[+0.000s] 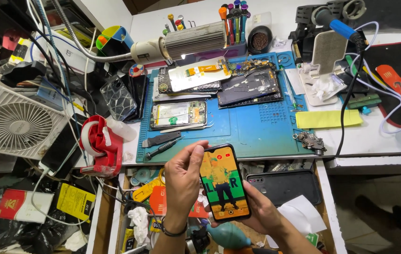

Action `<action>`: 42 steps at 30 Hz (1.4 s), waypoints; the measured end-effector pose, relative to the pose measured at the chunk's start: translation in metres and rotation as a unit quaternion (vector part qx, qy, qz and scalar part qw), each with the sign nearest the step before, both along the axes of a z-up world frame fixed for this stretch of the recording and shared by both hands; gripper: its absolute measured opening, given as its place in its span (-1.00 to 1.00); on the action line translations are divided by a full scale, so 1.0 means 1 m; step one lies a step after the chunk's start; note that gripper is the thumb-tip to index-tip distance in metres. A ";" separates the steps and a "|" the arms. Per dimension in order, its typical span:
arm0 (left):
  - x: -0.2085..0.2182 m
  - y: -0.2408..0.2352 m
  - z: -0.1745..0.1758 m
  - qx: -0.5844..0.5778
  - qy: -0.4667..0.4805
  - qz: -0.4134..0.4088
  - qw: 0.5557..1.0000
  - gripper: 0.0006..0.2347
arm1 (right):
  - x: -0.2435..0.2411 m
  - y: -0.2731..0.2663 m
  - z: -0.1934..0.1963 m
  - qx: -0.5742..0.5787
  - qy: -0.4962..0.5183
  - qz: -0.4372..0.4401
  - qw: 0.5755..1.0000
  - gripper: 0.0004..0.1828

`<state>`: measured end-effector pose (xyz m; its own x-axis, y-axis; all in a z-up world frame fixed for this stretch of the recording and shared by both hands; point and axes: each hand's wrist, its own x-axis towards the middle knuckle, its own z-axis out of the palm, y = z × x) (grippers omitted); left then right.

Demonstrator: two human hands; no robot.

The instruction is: The person holds a smartphone, turns it on to display the home screen, and then turns it off. They rotate the device to show the back and sides, tapping the screen and edges. The person places the phone on the workbench, opens a drawer, and then picks up the phone again to turn it on once more.

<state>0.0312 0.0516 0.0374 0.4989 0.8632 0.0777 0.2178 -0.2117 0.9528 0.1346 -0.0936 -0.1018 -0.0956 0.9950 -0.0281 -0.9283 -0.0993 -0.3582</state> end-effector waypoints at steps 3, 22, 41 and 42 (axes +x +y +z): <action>-0.002 -0.005 0.002 -0.050 0.014 -0.056 0.997 -0.56 | 0.001 0.001 -0.001 -0.021 0.008 -0.021 1.000 -0.22; -0.024 -0.009 -0.010 -0.090 0.007 -0.122 0.988 -0.27 | 0.006 0.009 0.015 0.003 0.008 -0.053 0.999 -0.23; 0.007 -0.004 -0.084 -0.540 -0.275 -0.229 0.762 -0.12 | -0.001 0.010 0.024 -0.212 0.059 -0.075 0.973 -0.21; 0.011 -0.006 -0.084 -0.574 -0.366 -0.300 0.669 -0.14 | -0.001 0.013 0.029 -0.289 0.072 -0.095 0.950 -0.23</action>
<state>0.0422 0.0459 -0.0465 0.9729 0.2254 -0.0524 -0.1911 0.9101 0.3677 0.1334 -0.0809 -0.0732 0.0402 0.8174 -0.5747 -0.9843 -0.0666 -0.1636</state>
